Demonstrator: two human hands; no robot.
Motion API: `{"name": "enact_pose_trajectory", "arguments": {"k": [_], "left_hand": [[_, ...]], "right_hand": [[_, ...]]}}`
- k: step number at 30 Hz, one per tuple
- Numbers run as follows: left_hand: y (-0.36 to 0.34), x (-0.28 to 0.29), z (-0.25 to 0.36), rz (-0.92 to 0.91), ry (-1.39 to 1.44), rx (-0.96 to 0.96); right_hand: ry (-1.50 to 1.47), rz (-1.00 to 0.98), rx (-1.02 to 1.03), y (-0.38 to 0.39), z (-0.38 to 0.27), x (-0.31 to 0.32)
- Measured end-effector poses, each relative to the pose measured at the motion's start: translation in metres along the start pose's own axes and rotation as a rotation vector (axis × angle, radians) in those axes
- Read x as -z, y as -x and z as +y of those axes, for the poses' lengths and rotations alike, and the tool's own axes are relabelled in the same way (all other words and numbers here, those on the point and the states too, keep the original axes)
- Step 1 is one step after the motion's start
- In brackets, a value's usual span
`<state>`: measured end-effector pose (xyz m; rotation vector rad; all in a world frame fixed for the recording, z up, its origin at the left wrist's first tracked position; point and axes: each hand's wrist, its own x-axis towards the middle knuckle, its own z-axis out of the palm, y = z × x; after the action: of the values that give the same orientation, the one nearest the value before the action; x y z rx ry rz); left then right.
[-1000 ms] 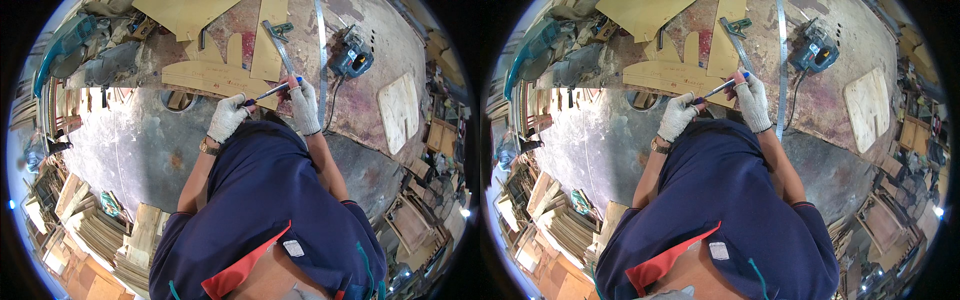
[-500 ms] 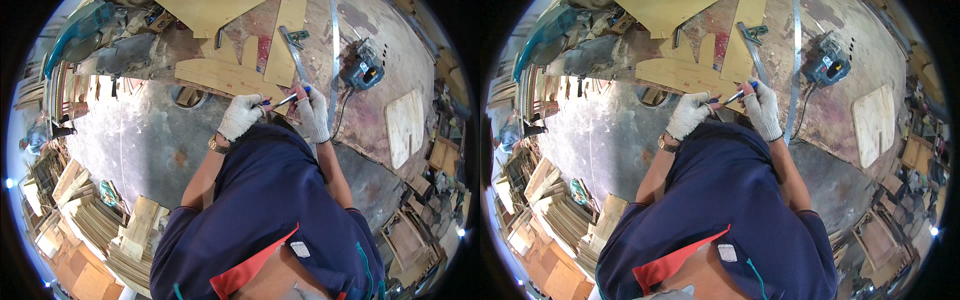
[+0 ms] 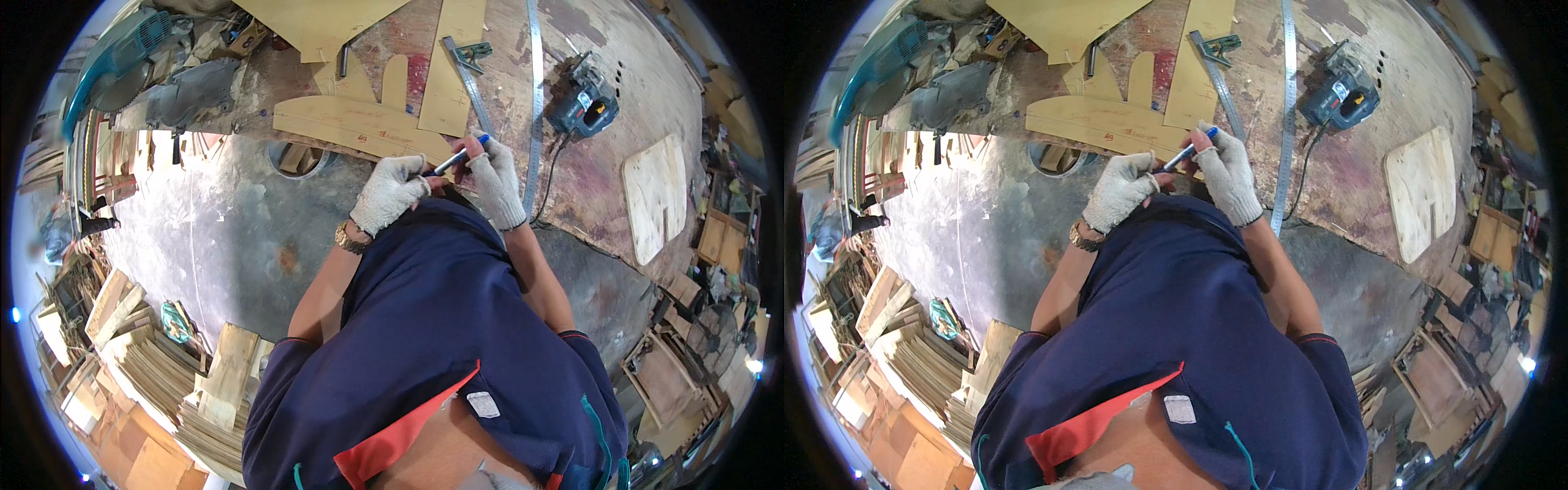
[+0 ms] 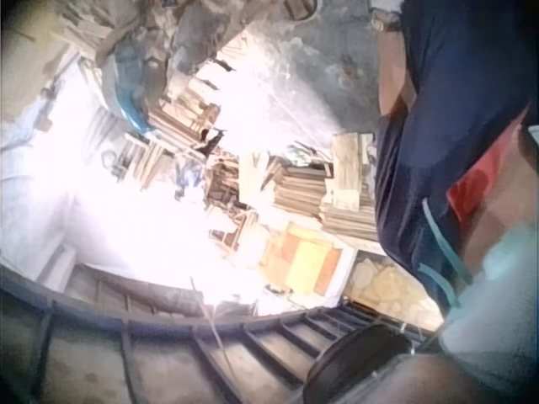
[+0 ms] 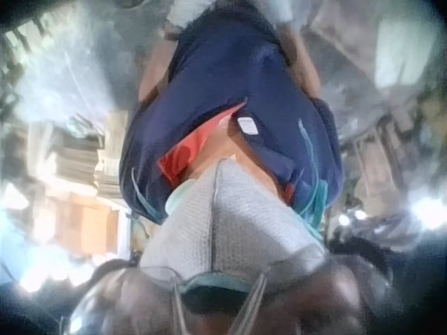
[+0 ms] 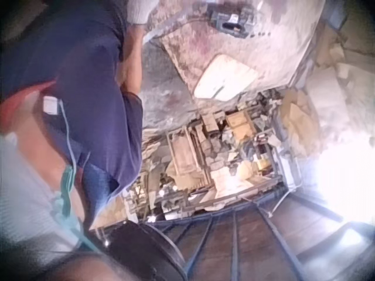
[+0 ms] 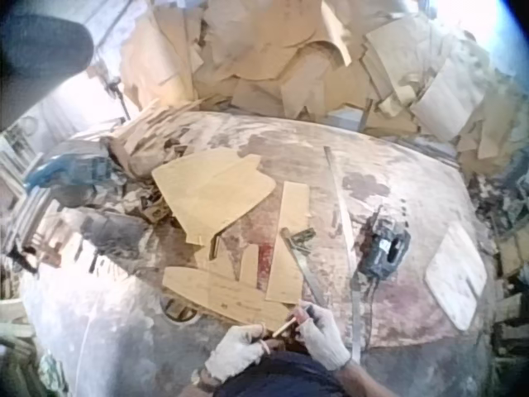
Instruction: The person uses a metal ruler and a square to measure and mark lines on a piece of wood. They then use a pencil to draw along the ruler and square to create straight lines on the wood.
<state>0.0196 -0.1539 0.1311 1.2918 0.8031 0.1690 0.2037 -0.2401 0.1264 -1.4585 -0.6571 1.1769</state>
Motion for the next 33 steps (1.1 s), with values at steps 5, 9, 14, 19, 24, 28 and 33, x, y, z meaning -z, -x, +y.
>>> {"name": "enact_pose_trajectory", "arguments": {"k": [5, 9, 14, 19, 24, 28, 33], "left_hand": [[-0.002, -0.008, -0.004, -0.15, 0.066, 0.022], [-0.007, -0.013, -0.01, -0.152, 0.024, -0.001], [-0.01, -0.017, -0.007, -0.132, 0.094, 0.027], [-0.014, -0.024, -0.002, -0.007, -0.143, -0.136], [-0.015, -0.036, 0.006, 0.272, -0.593, -0.376], [-0.02, -0.046, 0.011, 0.356, -0.525, -0.486], [-0.018, -0.042, 0.018, 0.323, -0.318, -0.446]], "right_hand": [[-0.048, 0.01, -0.021, -0.001, 0.006, 0.016], [0.027, 0.092, -0.015, 0.0, 0.007, 0.017], [0.007, 0.106, 0.03, -0.004, 0.011, 0.019], [-0.024, 0.144, 0.047, -0.009, 0.005, 0.017], [-0.034, 0.353, 0.102, -0.004, 0.0, -0.003], [-0.052, 0.296, 0.068, -0.008, -0.018, 0.011], [0.22, 0.371, 0.437, -0.007, -0.118, 0.065]]}}
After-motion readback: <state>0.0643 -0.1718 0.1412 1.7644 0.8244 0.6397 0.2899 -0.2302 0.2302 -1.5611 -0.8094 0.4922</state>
